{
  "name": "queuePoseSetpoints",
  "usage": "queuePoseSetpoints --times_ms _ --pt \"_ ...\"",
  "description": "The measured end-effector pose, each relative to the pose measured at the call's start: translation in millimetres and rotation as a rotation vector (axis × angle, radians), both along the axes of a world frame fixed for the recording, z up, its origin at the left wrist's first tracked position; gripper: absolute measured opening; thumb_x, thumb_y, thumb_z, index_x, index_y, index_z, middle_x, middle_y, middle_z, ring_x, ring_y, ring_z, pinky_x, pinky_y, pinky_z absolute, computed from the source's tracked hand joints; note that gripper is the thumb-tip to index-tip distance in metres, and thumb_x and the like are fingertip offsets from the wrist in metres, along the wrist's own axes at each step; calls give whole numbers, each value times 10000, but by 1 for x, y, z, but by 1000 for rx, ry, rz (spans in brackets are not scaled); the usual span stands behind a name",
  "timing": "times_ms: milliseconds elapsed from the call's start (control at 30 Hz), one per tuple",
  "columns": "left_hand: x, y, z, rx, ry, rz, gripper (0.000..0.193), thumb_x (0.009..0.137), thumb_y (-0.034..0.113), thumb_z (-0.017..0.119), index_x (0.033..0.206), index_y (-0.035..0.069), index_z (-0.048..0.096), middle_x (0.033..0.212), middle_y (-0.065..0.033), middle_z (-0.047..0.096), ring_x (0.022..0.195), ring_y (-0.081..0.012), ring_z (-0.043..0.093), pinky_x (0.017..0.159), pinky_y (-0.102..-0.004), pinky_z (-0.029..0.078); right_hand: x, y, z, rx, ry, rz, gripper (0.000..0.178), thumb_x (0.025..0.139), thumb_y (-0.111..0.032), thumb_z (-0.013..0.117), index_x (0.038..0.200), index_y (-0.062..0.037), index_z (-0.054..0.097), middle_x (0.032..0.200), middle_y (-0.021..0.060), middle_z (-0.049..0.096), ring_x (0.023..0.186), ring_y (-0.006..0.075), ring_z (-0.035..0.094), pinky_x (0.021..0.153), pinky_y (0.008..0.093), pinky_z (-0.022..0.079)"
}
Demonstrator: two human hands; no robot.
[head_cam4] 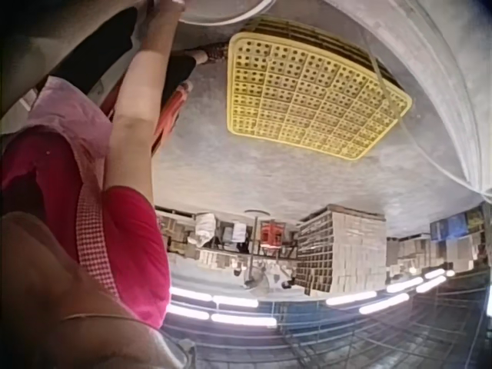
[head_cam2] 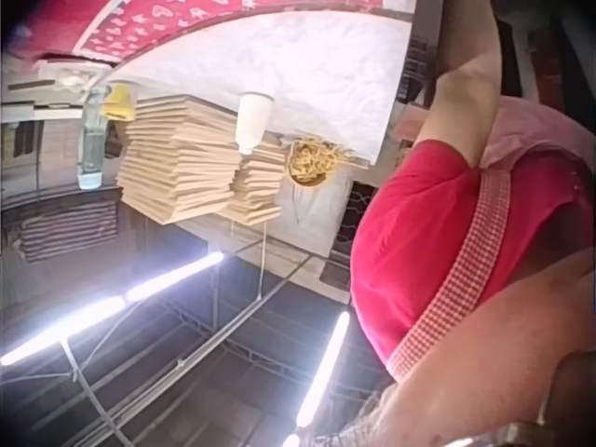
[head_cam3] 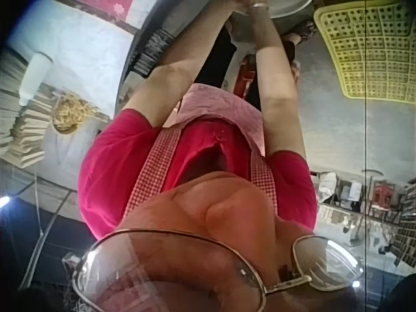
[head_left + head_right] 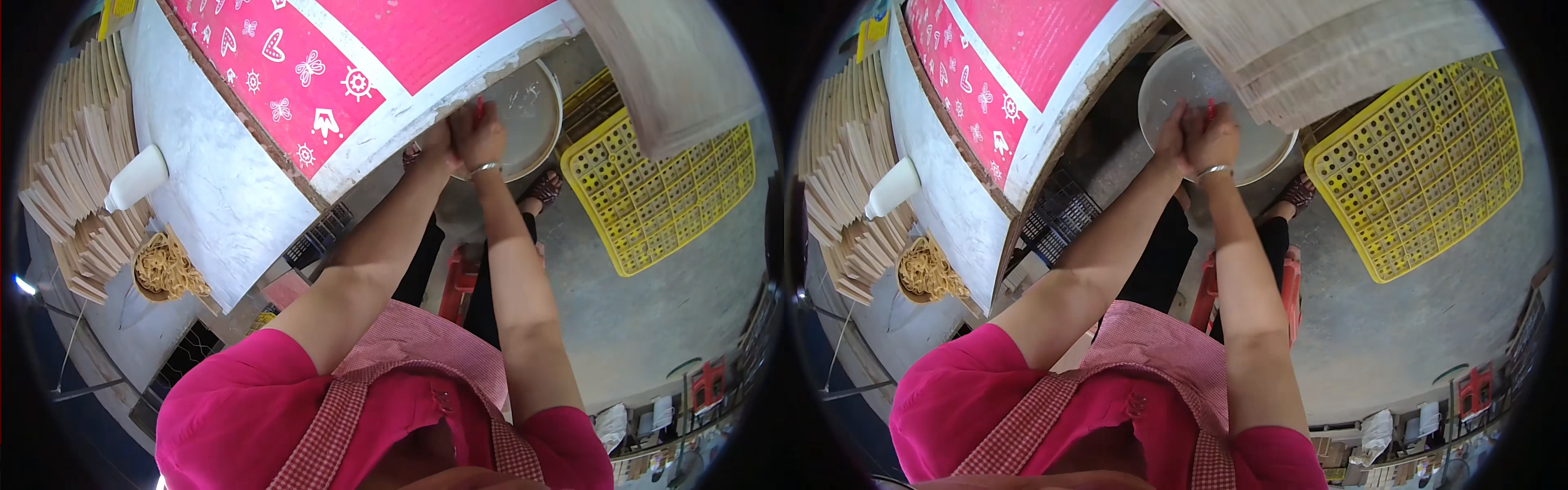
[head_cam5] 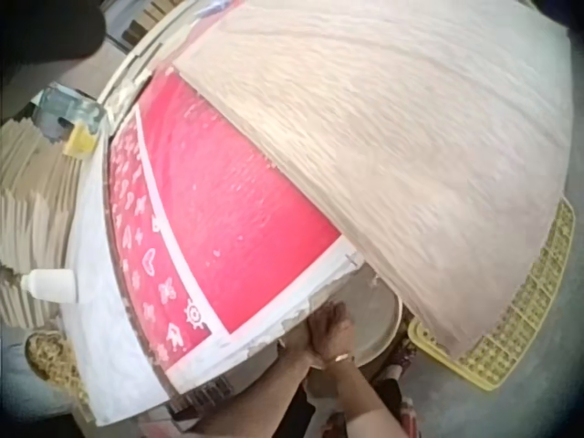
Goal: Applying wood glue to wooden panels and assembling them into small boxes.
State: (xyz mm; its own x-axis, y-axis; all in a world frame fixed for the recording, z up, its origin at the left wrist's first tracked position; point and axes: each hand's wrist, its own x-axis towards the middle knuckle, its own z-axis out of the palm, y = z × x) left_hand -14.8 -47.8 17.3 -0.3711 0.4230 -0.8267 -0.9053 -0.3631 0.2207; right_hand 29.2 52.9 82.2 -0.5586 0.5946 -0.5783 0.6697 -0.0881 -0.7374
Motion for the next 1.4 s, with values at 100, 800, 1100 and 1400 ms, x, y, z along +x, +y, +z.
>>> queuePoseSetpoints --times_ms 100,800,1100,1400 --pt "15 36 46 161 -60 2 354 947 341 512 1133 44 557 1062 -102 613 1027 -238 577 939 -391 441 22 -17 22 456 330 -19 341 797 -262 611 1046 -33 566 994 192 621 931 394 582 791 491 438" --pt "-7 66 147 -261 -69 -41 150 896 200 616 791 127 537 643 -9 533 530 -137 511 441 -280 419 42 -3 120 14 332 -566 224 957 -178 461 952 6 588 832 158 600 807 313 595 729 354 459" --pt "-14 80 167 -466 70 -88 310 892 337 608 681 155 471 534 -2 449 359 -138 382 330 -292 263 69 -19 138 66 309 -357 235 963 -173 481 1009 24 599 912 164 635 814 223 614 743 319 472" --pt "31 70 148 -584 75 -126 353 889 428 571 756 107 508 640 -30 483 468 -171 443 391 -331 342 85 -4 132 265 251 -10 302 921 -176 501 1165 -14 572 1042 209 596 994 370 570 863 409 450"
